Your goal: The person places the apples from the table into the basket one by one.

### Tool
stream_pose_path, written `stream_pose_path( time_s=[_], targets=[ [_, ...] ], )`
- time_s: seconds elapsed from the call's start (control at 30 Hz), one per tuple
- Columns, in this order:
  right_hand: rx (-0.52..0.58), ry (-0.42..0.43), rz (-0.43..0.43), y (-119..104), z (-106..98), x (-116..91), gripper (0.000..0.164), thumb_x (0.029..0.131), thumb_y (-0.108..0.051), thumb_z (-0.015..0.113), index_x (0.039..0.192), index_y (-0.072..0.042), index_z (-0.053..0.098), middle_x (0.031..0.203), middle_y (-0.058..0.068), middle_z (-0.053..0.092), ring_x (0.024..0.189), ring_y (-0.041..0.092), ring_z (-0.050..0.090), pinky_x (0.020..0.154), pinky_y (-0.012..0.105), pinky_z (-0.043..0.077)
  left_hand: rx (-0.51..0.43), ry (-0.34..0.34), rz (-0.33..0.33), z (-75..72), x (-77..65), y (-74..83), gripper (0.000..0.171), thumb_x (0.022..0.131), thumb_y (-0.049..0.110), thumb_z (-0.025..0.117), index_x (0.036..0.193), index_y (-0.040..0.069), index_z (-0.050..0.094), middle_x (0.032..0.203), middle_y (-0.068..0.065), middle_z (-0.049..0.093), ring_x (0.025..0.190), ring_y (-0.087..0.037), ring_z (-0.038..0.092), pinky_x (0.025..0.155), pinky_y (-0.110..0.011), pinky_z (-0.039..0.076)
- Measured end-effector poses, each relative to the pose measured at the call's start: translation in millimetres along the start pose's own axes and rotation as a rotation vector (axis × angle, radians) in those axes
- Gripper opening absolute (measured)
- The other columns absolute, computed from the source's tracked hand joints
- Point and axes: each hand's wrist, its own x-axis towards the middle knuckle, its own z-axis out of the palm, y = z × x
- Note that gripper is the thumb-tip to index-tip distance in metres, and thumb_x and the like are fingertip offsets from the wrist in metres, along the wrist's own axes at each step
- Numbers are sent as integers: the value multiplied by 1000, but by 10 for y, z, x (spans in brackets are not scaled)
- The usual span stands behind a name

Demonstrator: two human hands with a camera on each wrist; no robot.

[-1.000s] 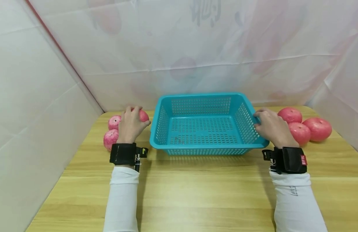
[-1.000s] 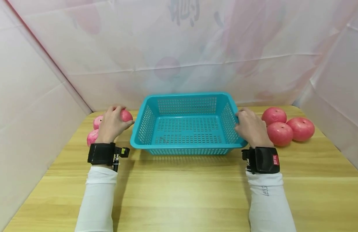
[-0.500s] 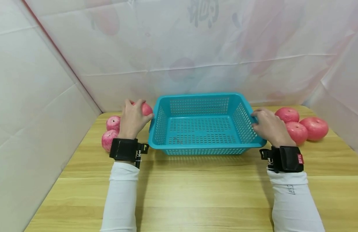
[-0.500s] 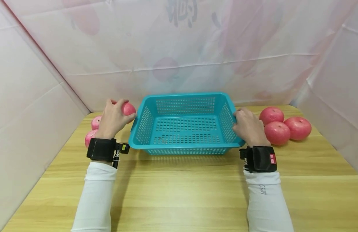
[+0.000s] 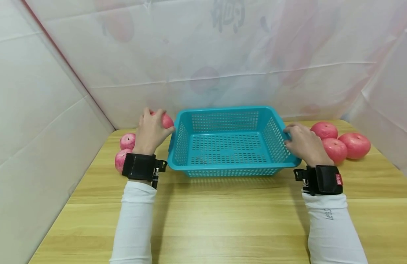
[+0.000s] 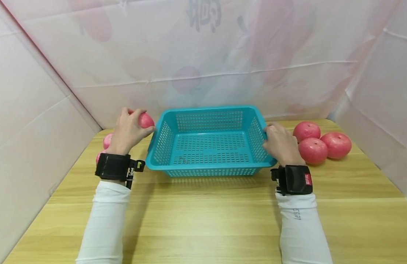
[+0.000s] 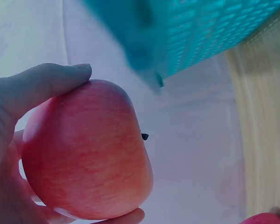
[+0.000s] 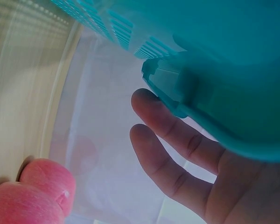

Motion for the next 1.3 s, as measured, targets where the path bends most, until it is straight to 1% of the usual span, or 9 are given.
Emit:
stream_pose_path(
  time_s=[0.13,0.3,0.47,0.6,0.73,0.87,1.07,1.17,1.3],
  targets=[
    [3,0,2,2,-7,8,40,94,0,57,128,22,55,136,38,46,114,56,49,83,70,52,-2,25,25,-64,27,35,60,87,27,79,138,4,58,128,-30,46,110,-48,53,82,-62,56],
    [6,-13,7,9,-1,1,42,94,0,57,129,22,53,138,38,44,114,56,48,82,70,52,-8,26,41,-115,50,108,60,88,28,78,139,5,57,128,-29,48,109,-47,55,83,-62,56],
    [15,-27,14,0,8,3,43,94,0,59,130,22,52,139,38,43,116,57,48,83,70,52,-35,2,42,-123,99,211,67,88,31,79,142,2,53,132,-28,48,112,-45,56,87,-58,56],
    [11,-25,14,8,7,2,43,94,-1,59,130,22,52,138,37,44,116,57,47,84,71,51,-79,-19,41,-120,154,324,71,89,33,79,144,-1,49,135,-27,46,116,-43,55,89,-55,57],
    [4,-15,10,25,1,-1,42,94,-1,58,129,22,53,137,37,44,116,57,47,84,71,50,-98,-30,34,-91,200,416,71,88,33,80,145,3,50,134,-28,42,121,-42,50,91,-54,56],
    [10,-14,9,28,1,-2,42,94,-1,57,129,22,54,138,37,45,116,57,47,84,72,50,-84,-44,33,-34,216,466,72,86,32,82,146,6,51,133,-28,42,121,-43,49,90,-55,57],
    [14,-18,17,22,2,-2,42,94,-1,58,129,22,54,139,38,44,116,57,47,85,72,50,-58,-49,77,40,218,498,71,86,33,83,145,7,52,130,-28,45,117,-43,52,86,-55,58],
    [12,-16,15,22,0,-3,41,94,0,57,129,22,54,138,38,44,116,57,47,84,72,50,-39,-45,96,59,226,499,70,86,32,83,144,7,52,128,-27,47,115,-42,54,86,-55,58],
    [11,-13,16,20,-7,-6,41,94,0,57,129,22,54,138,38,44,116,57,47,84,73,49,-9,-55,110,88,252,500,69,86,33,82,143,6,53,128,-27,48,114,-41,55,87,-55,58]
  ],
)
